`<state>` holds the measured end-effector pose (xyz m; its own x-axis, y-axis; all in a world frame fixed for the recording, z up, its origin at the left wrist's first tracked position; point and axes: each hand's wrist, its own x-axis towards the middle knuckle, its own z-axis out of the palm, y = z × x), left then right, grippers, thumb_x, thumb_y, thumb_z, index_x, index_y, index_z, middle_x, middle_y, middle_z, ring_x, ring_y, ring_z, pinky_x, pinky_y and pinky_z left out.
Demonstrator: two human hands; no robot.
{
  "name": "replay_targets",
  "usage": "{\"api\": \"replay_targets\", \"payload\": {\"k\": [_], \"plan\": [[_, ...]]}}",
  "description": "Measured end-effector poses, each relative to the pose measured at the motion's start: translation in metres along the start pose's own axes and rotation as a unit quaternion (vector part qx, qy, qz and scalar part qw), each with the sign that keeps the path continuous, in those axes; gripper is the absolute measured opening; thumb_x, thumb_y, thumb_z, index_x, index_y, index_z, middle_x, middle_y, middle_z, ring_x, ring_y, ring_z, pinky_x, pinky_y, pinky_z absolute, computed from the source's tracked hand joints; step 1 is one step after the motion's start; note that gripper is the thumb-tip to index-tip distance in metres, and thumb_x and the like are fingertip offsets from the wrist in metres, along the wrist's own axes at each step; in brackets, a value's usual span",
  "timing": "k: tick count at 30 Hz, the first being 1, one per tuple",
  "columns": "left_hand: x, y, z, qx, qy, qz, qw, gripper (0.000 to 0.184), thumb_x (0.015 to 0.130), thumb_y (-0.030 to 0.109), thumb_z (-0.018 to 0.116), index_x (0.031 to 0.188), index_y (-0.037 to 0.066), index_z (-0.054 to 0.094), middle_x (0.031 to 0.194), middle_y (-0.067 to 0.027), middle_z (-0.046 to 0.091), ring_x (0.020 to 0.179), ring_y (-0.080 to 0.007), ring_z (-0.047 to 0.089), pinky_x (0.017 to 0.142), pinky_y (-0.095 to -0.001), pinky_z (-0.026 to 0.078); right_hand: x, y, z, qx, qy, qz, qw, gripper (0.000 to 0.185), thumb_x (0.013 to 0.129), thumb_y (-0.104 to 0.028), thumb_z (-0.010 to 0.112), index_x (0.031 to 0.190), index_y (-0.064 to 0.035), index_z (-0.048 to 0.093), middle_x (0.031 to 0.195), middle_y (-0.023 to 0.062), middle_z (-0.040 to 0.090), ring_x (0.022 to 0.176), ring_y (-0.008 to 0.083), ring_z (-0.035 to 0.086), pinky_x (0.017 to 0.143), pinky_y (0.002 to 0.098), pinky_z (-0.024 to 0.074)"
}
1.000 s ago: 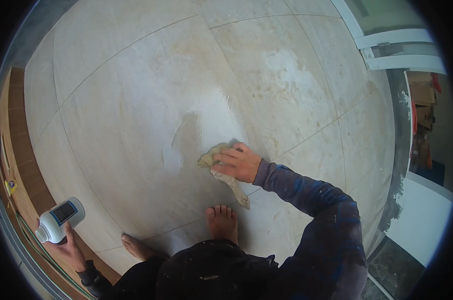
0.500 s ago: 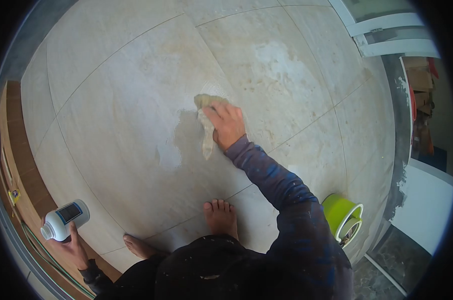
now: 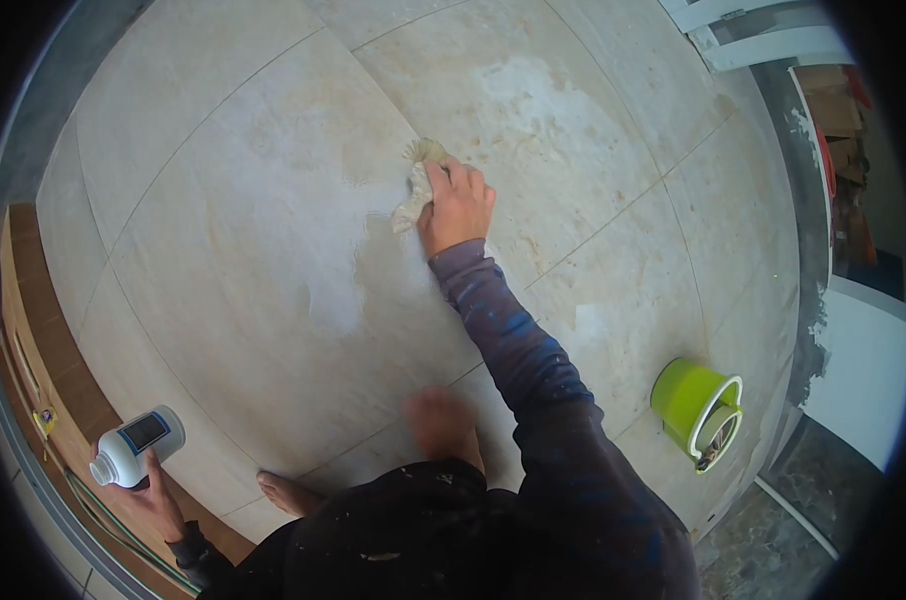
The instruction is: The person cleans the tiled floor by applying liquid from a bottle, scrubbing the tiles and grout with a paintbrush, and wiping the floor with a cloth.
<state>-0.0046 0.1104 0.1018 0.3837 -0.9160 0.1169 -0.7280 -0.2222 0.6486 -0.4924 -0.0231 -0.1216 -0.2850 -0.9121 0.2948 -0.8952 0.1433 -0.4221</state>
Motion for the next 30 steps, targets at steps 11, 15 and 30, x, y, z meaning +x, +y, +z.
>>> {"api": "replay_targets", "payload": {"k": [11, 15, 30], "plan": [[-0.006, 0.006, -0.002, 0.007, -0.012, 0.032, 0.999, 0.081, 0.093, 0.006, 0.08, 0.16, 0.004, 0.033, 0.147, -0.0169, 0.051, 0.134, -0.0281, 0.052, 0.117, -0.0421, 0.042, -0.04, -0.02, -0.014, 0.02, 0.006, 0.003, 1.0, 0.052, 0.078, -0.002, 0.067, 0.128, -0.0145, 0.073, 0.13, 0.0065, 0.066, 0.118, 0.0288, 0.06, 0.099, 0.044, 0.0412], [0.001, 0.006, 0.0, -0.046, -0.001, 0.028, 0.999, 0.083, 0.091, 0.003, 0.08, 0.159, 0.004, 0.032, 0.145, -0.0174, 0.052, 0.134, -0.0285, 0.053, 0.117, -0.0428, 0.042, -0.084, -0.008, -0.01, 0.089, -0.133, -0.254, 0.954, 0.052, 0.077, -0.004, 0.072, 0.128, -0.0137, 0.07, 0.134, 0.0076, 0.065, 0.12, 0.0281, 0.059, 0.099, 0.0477, 0.0409], [-0.001, 0.009, -0.002, 0.019, 0.04, 0.008, 0.999, 0.082, 0.089, 0.001, 0.08, 0.156, 0.003, 0.034, 0.143, -0.0158, 0.051, 0.132, -0.0275, 0.053, 0.116, -0.0416, 0.042, 0.071, 0.012, 0.09, 0.121, -0.041, -0.148, 0.981, 0.041, 0.084, -0.007, 0.068, 0.125, -0.0126, 0.07, 0.112, 0.003, 0.065, 0.112, 0.0275, 0.058, 0.097, 0.0462, 0.0404]]}}
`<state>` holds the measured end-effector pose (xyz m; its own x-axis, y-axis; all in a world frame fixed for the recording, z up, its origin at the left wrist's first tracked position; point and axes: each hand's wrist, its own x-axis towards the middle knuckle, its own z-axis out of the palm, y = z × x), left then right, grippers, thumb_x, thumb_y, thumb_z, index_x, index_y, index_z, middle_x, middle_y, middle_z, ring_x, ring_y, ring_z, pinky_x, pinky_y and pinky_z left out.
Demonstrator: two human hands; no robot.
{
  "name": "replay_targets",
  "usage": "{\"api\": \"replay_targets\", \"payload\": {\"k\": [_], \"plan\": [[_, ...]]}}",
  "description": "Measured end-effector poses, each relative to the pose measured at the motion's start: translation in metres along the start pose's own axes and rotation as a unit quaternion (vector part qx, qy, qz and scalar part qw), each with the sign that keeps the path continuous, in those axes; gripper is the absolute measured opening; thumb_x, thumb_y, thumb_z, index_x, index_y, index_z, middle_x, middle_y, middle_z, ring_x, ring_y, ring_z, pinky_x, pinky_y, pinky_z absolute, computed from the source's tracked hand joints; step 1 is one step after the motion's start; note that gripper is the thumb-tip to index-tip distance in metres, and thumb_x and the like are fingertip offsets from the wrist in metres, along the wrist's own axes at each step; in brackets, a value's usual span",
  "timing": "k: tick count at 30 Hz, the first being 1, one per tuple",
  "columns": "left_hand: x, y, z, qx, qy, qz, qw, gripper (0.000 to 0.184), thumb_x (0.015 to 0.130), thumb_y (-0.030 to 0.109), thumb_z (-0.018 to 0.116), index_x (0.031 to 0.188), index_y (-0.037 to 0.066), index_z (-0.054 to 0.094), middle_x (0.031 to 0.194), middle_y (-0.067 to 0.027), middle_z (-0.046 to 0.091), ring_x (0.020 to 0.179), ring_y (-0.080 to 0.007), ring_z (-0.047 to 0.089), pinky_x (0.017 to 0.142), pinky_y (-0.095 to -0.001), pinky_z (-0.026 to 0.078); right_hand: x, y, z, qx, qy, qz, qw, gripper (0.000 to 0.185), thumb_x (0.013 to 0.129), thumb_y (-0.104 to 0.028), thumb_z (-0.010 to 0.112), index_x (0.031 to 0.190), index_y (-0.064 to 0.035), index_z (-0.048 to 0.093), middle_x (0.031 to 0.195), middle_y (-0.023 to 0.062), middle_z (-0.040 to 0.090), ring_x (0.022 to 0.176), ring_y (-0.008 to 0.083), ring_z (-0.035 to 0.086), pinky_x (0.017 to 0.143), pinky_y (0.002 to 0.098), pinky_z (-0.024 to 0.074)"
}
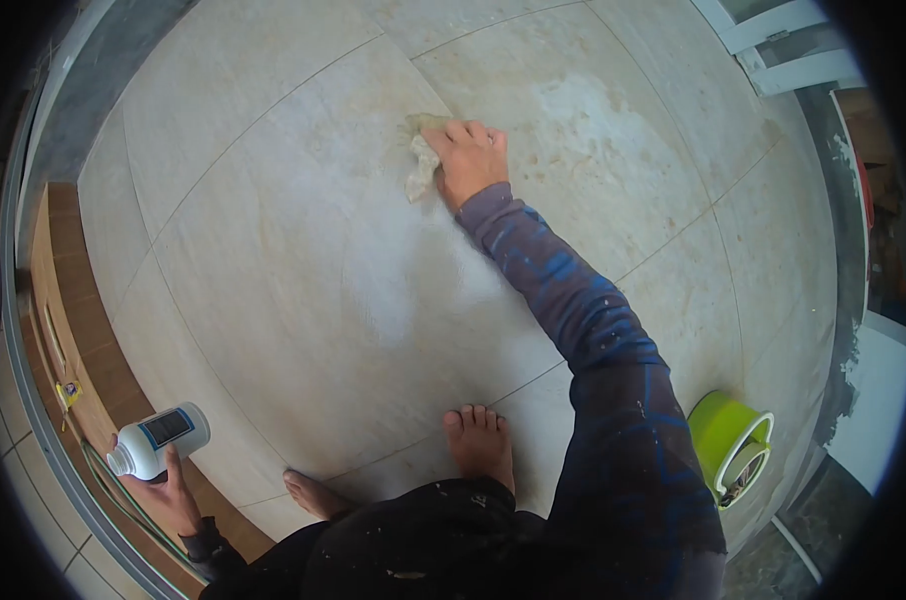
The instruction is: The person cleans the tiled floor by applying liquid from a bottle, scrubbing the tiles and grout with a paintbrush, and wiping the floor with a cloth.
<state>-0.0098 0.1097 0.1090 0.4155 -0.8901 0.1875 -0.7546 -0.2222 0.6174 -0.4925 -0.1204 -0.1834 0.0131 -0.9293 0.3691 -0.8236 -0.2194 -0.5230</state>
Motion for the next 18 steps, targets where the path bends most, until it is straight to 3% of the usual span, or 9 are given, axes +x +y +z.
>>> {"api": "replay_targets", "payload": {"k": [1, 3, 4, 9, 11, 12, 14, 15, 18], "plan": [[-0.001, -0.002, 0.0, -0.002, -0.001, 0.003, 1.0, 0.081, 0.089, 0.001, 0.08, 0.156, 0.003, 0.034, 0.142, -0.0159, 0.052, 0.132, -0.0274, 0.053, 0.116, -0.0414, 0.042, 0.018, -0.008, 0.004, 0.001, 0.012, 0.037, 0.999, 0.038, 0.085, -0.007, 0.067, 0.122, -0.0111, 0.069, 0.111, 0.0041, 0.065, 0.112, 0.0273, 0.058, 0.098, 0.0457, 0.041], [0.001, -0.005, 0.0, -0.019, -0.005, 0.007, 1.0, 0.08, 0.089, 0.0, 0.079, 0.155, 0.004, 0.034, 0.142, -0.0156, 0.052, 0.132, -0.0271, 0.053, 0.116, -0.0413, 0.042, -0.003, -0.08, -0.015, -0.045, -0.044, -0.099, 0.993, 0.032, 0.086, -0.008, 0.065, 0.118, -0.0104, 0.069, 0.111, 0.0027, 0.066, 0.111, 0.0258, 0.059, 0.099, 0.046, 0.0422], [0.001, -0.006, 0.003, -0.026, 0.002, 0.006, 1.0, 0.08, 0.089, 0.0, 0.079, 0.155, 0.004, 0.034, 0.142, -0.0156, 0.052, 0.132, -0.0271, 0.053, 0.116, -0.0413, 0.042, -0.05, -0.109, -0.01, 0.007, -0.077, -0.18, 0.981, 0.03, 0.086, -0.01, 0.066, 0.115, -0.0136, 0.071, 0.11, 0.0, 0.066, 0.111, 0.0237, 0.06, 0.101, 0.0451, 0.0433], [-0.001, -0.009, -0.001, -0.027, 0.011, -0.011, 1.0, 0.081, 0.089, 0.001, 0.079, 0.157, 0.004, 0.033, 0.143, -0.0163, 0.052, 0.133, -0.0273, 0.053, 0.116, -0.0424, 0.043, -0.087, -0.094, -0.035, 0.04, -0.14, -0.307, 0.941, 0.037, 0.083, -0.013, 0.068, 0.119, -0.0216, 0.073, 0.108, -0.0029, 0.066, 0.11, 0.0218, 0.06, 0.1, 0.044, 0.0426], [-0.002, -0.015, -0.006, -0.004, -0.003, -0.01, 1.0, 0.081, 0.092, 0.006, 0.079, 0.159, 0.004, 0.033, 0.148, -0.0161, 0.048, 0.136, -0.0274, 0.051, 0.118, -0.0419, 0.041, 0.022, -0.048, -0.033, -0.032, -0.059, -0.104, 0.992, 0.035, 0.085, -0.013, 0.071, 0.119, -0.0198, 0.074, 0.107, -0.001, 0.068, 0.108, 0.0232, 0.06, 0.096, 0.0455, 0.041], [-0.001, -0.016, -0.005, 0.007, -0.008, 0.002, 1.0, 0.081, 0.095, 0.012, 0.079, 0.161, 0.004, 0.032, 0.153, -0.0158, 0.045, 0.139, -0.0275, 0.048, 0.119, -0.0414, 0.04, 0.043, -0.011, 0.022, 0.102, -0.012, 0.005, 0.995, 0.033, 0.086, -0.011, 0.07, 0.118, -0.0187, 0.075, 0.107, 0.0015, 0.069, 0.107, 0.0248, 0.06, 0.094, 0.0455, 0.0417], [0.001, -0.012, -0.005, -0.006, -0.004, -0.017, 1.0, 0.081, 0.094, 0.011, 0.08, 0.16, 0.004, 0.033, 0.152, -0.0155, 0.045, 0.138, -0.0276, 0.049, 0.119, -0.0415, 0.04, 0.055, -0.03, 0.05, 0.106, 0.019, 0.011, 0.994, 0.034, 0.087, -0.009, 0.067, 0.119, -0.0177, 0.075, 0.109, 0.0046, 0.069, 0.108, 0.0266, 0.06, 0.094, 0.046, 0.0436], [0.004, -0.014, -0.004, -0.022, -0.004, -0.007, 1.0, 0.081, 0.093, 0.011, 0.08, 0.16, 0.004, 0.033, 0.151, -0.0153, 0.045, 0.138, -0.0274, 0.049, 0.119, -0.0414, 0.04, 0.04, -0.082, 0.02, -0.028, 0.004, -0.087, 0.996, 0.035, 0.087, -0.009, 0.067, 0.121, -0.0176, 0.074, 0.11, 0.0051, 0.068, 0.109, 0.0268, 0.06, 0.095, 0.0464, 0.0449], [-0.002, -0.016, 0.004, -0.043, 0.017, -0.012, 0.999, 0.083, 0.091, 0.004, 0.08, 0.159, 0.005, 0.033, 0.147, -0.0159, 0.049, 0.136, -0.0282, 0.051, 0.118, -0.0423, 0.041, -0.118, -0.181, -0.002, 0.117, -0.18, -0.313, 0.925, 0.033, 0.088, -0.015, 0.062, 0.119, -0.0207, 0.071, 0.106, -0.0006, 0.062, 0.112, 0.0222, 0.06, 0.103, 0.0461, 0.0466]]}}
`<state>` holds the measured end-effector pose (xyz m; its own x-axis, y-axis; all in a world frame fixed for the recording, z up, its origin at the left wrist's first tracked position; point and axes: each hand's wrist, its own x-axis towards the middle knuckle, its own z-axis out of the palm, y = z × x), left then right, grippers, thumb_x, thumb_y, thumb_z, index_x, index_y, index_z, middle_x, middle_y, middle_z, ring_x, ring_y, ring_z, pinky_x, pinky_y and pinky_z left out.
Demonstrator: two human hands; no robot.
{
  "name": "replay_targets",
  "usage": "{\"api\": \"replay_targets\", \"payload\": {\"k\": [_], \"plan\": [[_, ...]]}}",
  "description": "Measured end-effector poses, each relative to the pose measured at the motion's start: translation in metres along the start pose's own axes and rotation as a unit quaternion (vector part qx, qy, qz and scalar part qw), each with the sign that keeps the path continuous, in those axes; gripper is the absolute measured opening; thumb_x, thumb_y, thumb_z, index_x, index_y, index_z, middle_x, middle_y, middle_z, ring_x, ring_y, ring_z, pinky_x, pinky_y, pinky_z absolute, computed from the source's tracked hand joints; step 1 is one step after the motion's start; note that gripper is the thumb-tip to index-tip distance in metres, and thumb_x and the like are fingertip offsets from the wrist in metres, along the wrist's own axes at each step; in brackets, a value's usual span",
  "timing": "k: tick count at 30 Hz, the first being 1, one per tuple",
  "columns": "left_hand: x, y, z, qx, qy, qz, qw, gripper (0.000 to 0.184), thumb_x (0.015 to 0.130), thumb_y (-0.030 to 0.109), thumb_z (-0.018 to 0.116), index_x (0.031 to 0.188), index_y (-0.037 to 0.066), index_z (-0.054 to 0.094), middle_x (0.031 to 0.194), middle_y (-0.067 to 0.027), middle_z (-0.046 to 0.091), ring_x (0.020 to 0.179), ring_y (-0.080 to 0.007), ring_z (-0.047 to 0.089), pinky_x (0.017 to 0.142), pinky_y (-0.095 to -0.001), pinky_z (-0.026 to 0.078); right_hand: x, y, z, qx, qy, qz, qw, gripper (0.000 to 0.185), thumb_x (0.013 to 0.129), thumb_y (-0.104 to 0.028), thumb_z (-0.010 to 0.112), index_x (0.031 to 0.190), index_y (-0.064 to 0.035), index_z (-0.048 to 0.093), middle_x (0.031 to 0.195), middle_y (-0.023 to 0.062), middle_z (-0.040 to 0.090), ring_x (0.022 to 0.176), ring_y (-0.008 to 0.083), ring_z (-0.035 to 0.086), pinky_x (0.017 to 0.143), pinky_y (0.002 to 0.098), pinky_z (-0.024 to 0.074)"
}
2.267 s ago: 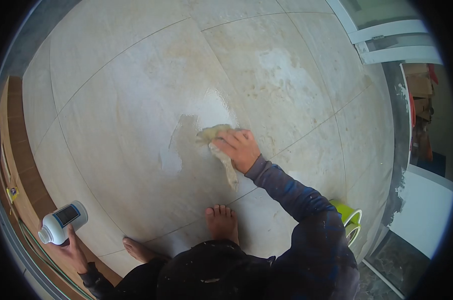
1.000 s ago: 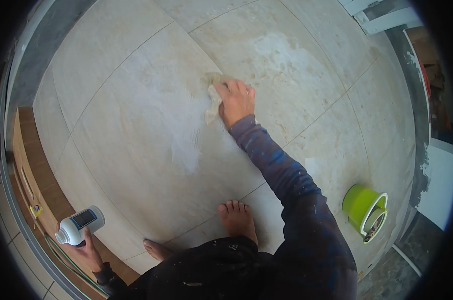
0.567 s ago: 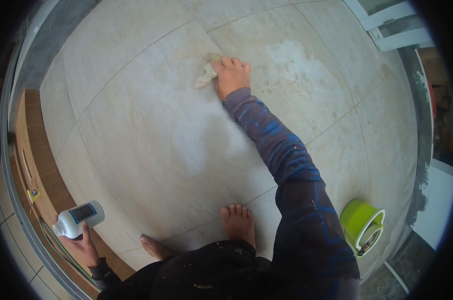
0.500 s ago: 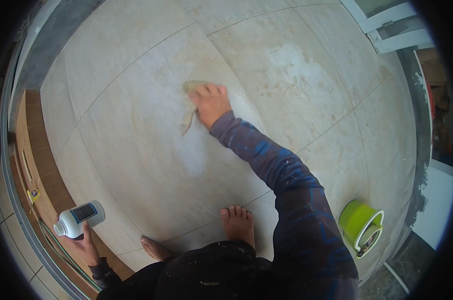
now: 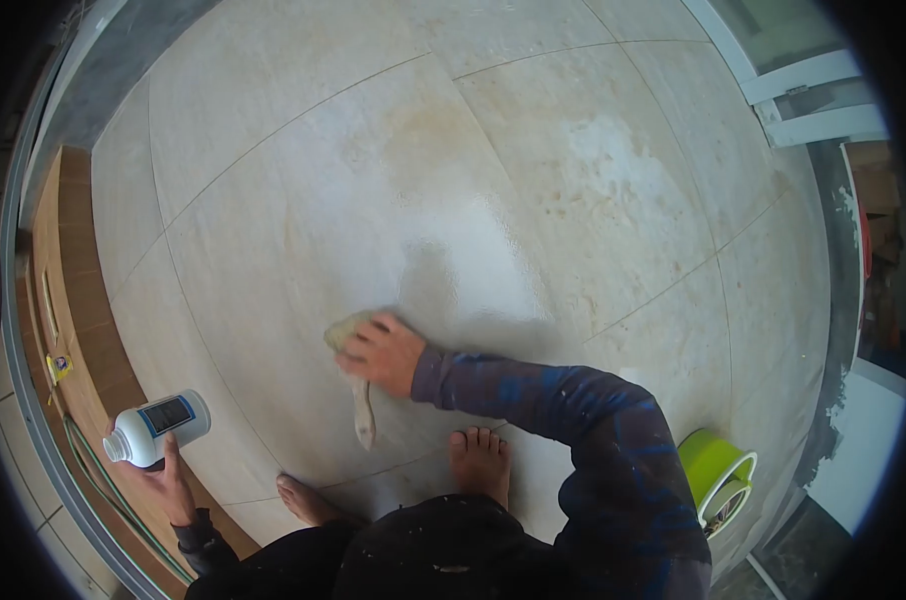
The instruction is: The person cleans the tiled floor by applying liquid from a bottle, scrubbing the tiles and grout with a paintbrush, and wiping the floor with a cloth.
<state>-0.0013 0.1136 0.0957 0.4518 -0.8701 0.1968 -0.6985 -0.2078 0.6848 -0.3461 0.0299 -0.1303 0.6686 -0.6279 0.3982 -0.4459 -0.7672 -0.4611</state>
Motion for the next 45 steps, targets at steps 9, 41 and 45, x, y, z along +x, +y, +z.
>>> {"api": "replay_targets", "payload": {"k": [9, 41, 45], "plan": [[0.002, -0.003, -0.007, 0.011, -0.002, -0.032, 0.999, 0.086, 0.087, -0.004, 0.078, 0.159, 0.005, 0.031, 0.143, -0.0187, 0.054, 0.133, -0.0297, 0.054, 0.117, -0.0442, 0.043, 0.088, 0.254, -0.084, -0.19, 0.148, 0.31, 0.92, 0.041, 0.085, -0.007, 0.068, 0.123, -0.0233, 0.075, 0.114, 0.0008, 0.068, 0.113, 0.0264, 0.058, 0.093, 0.0447, 0.0404], [-0.013, -0.029, -0.023, 0.034, 0.029, -0.101, 0.994, 0.084, 0.096, 0.016, 0.078, 0.163, 0.003, 0.029, 0.159, -0.0165, 0.04, 0.145, -0.0303, 0.044, 0.121, -0.0449, 0.039, 0.072, 0.22, -0.064, -0.114, 0.025, 0.111, 0.987, 0.046, 0.08, -0.007, 0.068, 0.125, -0.0172, 0.074, 0.111, 0.0043, 0.069, 0.109, 0.029, 0.061, 0.096, 0.0455, 0.0447], [-0.012, -0.032, -0.03, 0.077, 0.01, -0.066, 0.995, 0.084, 0.095, 0.014, 0.079, 0.162, 0.004, 0.03, 0.157, -0.017, 0.041, 0.142, -0.0299, 0.046, 0.12, -0.0443, 0.039, 0.118, 0.291, -0.099, -0.188, 0.083, 0.312, 0.928, 0.047, 0.08, -0.007, 0.071, 0.125, -0.0196, 0.074, 0.115, 0.0024, 0.068, 0.112, 0.028, 0.059, 0.099, 0.0435, 0.042]]}}
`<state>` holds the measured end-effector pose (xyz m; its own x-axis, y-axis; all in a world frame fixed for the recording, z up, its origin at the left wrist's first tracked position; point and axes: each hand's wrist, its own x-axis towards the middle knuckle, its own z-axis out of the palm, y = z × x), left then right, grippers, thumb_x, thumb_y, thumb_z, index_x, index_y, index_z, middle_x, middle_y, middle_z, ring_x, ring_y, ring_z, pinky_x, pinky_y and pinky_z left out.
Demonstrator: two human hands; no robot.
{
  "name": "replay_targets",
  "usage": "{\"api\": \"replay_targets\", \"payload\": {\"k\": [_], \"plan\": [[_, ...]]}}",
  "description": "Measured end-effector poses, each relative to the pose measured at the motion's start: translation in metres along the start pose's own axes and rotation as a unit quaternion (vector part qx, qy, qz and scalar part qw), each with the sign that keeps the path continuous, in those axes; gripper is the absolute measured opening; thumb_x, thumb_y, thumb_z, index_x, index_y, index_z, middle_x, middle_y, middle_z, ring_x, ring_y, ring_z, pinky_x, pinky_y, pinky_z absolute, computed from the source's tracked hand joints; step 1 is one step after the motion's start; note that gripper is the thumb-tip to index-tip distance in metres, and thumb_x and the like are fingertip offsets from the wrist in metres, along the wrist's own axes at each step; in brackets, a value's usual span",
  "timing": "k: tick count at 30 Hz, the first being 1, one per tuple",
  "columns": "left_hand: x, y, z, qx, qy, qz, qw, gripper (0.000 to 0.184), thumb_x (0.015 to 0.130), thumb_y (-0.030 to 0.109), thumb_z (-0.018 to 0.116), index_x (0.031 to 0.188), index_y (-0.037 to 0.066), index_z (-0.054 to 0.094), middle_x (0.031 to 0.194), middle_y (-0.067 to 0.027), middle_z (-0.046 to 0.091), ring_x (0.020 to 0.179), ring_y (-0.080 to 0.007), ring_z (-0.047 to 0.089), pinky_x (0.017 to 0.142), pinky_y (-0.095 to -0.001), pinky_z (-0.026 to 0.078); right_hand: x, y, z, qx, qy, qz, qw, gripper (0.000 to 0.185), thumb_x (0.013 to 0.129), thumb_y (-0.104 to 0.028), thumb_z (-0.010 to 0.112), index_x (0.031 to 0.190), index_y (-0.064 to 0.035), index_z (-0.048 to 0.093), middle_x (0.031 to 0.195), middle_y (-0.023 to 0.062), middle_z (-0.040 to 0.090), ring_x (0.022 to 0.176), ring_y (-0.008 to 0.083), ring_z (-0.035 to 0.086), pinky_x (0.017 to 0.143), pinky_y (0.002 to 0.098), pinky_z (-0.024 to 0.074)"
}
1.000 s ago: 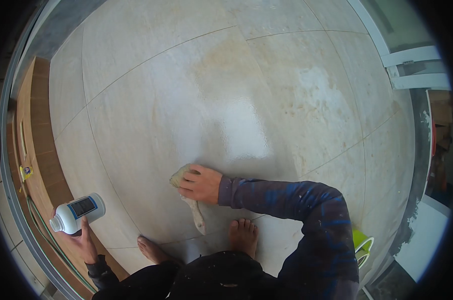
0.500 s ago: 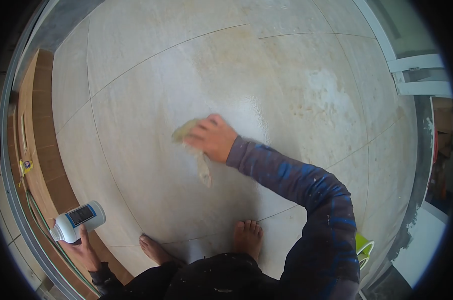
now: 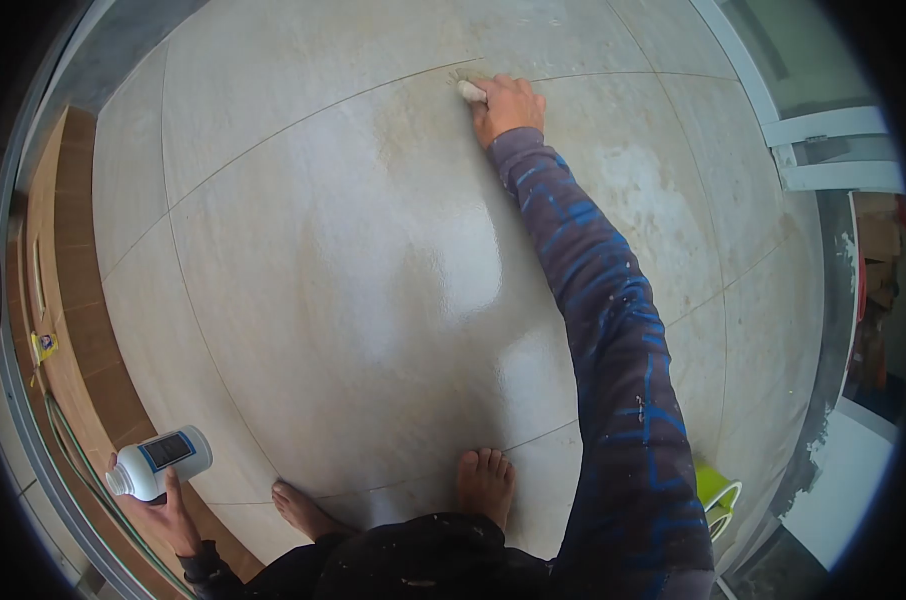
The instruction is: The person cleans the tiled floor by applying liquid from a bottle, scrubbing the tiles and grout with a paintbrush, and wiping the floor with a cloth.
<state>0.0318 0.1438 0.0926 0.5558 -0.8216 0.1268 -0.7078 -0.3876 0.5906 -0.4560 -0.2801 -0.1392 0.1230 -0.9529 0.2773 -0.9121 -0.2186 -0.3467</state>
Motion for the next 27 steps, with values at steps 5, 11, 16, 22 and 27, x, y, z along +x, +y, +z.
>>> {"api": "replay_targets", "payload": {"k": [5, 11, 16, 22, 27], "plan": [[0.001, -0.01, 0.002, 0.023, 0.031, -0.02, 0.999, 0.085, 0.093, 0.013, 0.078, 0.163, 0.006, 0.03, 0.157, -0.0165, 0.041, 0.142, -0.0301, 0.047, 0.12, -0.0444, 0.04, -0.072, -0.032, 0.01, 0.057, -0.07, -0.277, 0.957, 0.048, 0.078, -0.009, 0.073, 0.124, -0.0221, 0.074, 0.116, -0.0026, 0.069, 0.111, 0.0227, 0.061, 0.098, 0.0418, 0.0447], [0.0, -0.019, -0.006, 0.034, 0.018, -0.01, 0.999, 0.084, 0.093, 0.014, 0.078, 0.163, 0.006, 0.032, 0.157, -0.0166, 0.042, 0.142, -0.0309, 0.047, 0.12, -0.0456, 0.04, 0.073, 0.026, 0.036, -0.005, -0.036, 0.076, 0.996, 0.029, 0.096, -0.025, 0.067, 0.122, -0.0205, 0.078, 0.116, 0.0049, 0.076, 0.109, 0.0311, 0.062, 0.092, 0.0447, 0.0453], [-0.005, -0.025, 0.002, -0.029, 0.052, -0.068, 0.996, 0.078, 0.098, 0.012, 0.076, 0.162, 0.005, 0.032, 0.153, -0.0166, 0.046, 0.139, -0.0283, 0.049, 0.119, -0.0433, 0.04, -0.07, -0.069, 0.021, 0.094, -0.077, -0.299, 0.946, 0.038, 0.089, -0.019, 0.068, 0.126, -0.0172, 0.073, 0.114, 0.0049, 0.069, 0.106, 0.0285, 0.061, 0.095, 0.0415, 0.0453], [-0.008, -0.044, -0.013, 0.037, 0.061, -0.058, 0.996, 0.078, 0.099, 0.012, 0.075, 0.162, 0.003, 0.031, 0.153, -0.0174, 0.046, 0.139, -0.0283, 0.049, 0.119, -0.0433, 0.041, 0.007, 0.005, 0.022, -0.002, -0.021, -0.036, 0.999, 0.046, 0.08, -0.012, 0.071, 0.125, -0.013, 0.073, 0.11, 0.0104, 0.066, 0.11, 0.0327, 0.06, 0.096, 0.0455, 0.0463], [-0.011, -0.053, -0.012, 0.028, 0.076, -0.103, 0.991, 0.079, 0.099, 0.013, 0.075, 0.163, 0.003, 0.03, 0.153, -0.0183, 0.047, 0.139, -0.0296, 0.05, 0.119, -0.0442, 0.04, -0.12, -0.035, -0.011, 0.102, -0.158, -0.29, 0.938, 0.045, 0.084, -0.007, 0.065, 0.126, -0.0181, 0.075, 0.11, 0.0064, 0.068, 0.109, 0.0325, 0.062, 0.096, 0.043, 0.0459]]}}
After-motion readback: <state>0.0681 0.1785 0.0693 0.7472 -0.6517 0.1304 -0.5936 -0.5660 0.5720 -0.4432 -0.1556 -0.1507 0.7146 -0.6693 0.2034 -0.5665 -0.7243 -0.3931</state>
